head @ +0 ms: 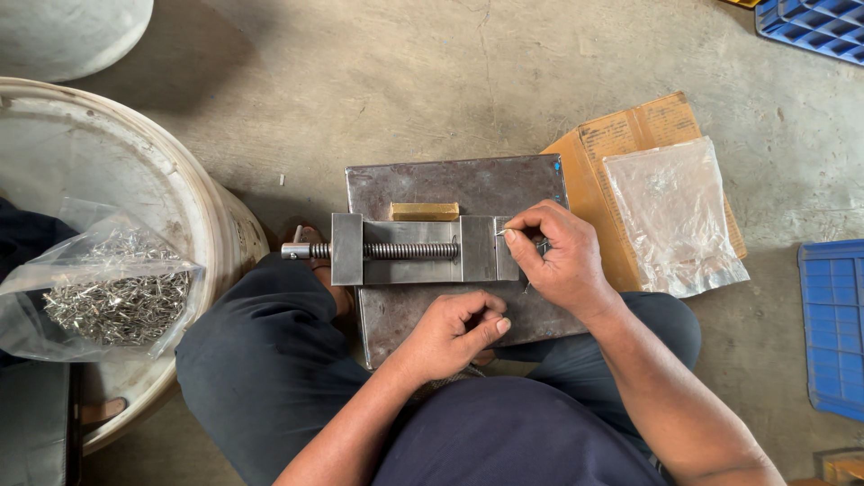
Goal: The person sits on the floor and uses a manual screw press to assemble small metal fasteners. They pick up individual pins and washers, place them into the press, and tighten the screw mechanism to join the parts. The finished fasteners are collected in a pile on the metal plate.
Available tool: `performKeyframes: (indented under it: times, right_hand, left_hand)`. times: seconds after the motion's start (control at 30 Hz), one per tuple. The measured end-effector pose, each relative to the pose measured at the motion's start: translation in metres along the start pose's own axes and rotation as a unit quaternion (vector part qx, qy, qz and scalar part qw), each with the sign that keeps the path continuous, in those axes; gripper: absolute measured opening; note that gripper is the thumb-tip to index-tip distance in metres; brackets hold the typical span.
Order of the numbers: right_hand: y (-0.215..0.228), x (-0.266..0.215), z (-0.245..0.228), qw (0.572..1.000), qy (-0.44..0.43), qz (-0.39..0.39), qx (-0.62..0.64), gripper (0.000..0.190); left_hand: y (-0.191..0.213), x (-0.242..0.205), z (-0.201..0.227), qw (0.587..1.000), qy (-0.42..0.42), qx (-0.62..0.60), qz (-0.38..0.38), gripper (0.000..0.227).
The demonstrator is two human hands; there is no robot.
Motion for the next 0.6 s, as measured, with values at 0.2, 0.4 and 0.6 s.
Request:
performKeyframes:
  times: [0.2, 0.4, 0.6]
  right_hand:
    - [0.000, 0.002, -0.002, 1.000, -0.003, -0.001, -0.001, 0.009]
    - [0.002, 0.003, -0.015, 0.999, 0.025, -0.028, -0.034, 0.007]
    - [0.005, 0.000, -0.026, 0.997, 0.040, -0.028, -0.065, 0.013]
  left_hand:
    - [0.001, 0.001, 0.001, 1.000, 0.007, 0.019, 0.001, 0.015]
    - [0.000, 0.001, -0.008, 1.000, -0.018, -0.013, 0.008, 0.016]
    - [0.000, 0.001, -0.008, 0.999, -0.019, -0.026, 0.004, 0.018]
Point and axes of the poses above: each hand's wrist, its own x-axis towards the middle knuckle, its own y-axis out of the back of the hand, z = x × y, the point moved 5 cm from there along x, towards the middle knuckle, and after that the axes turned 11 degrees about x, right-handed, at the moved point
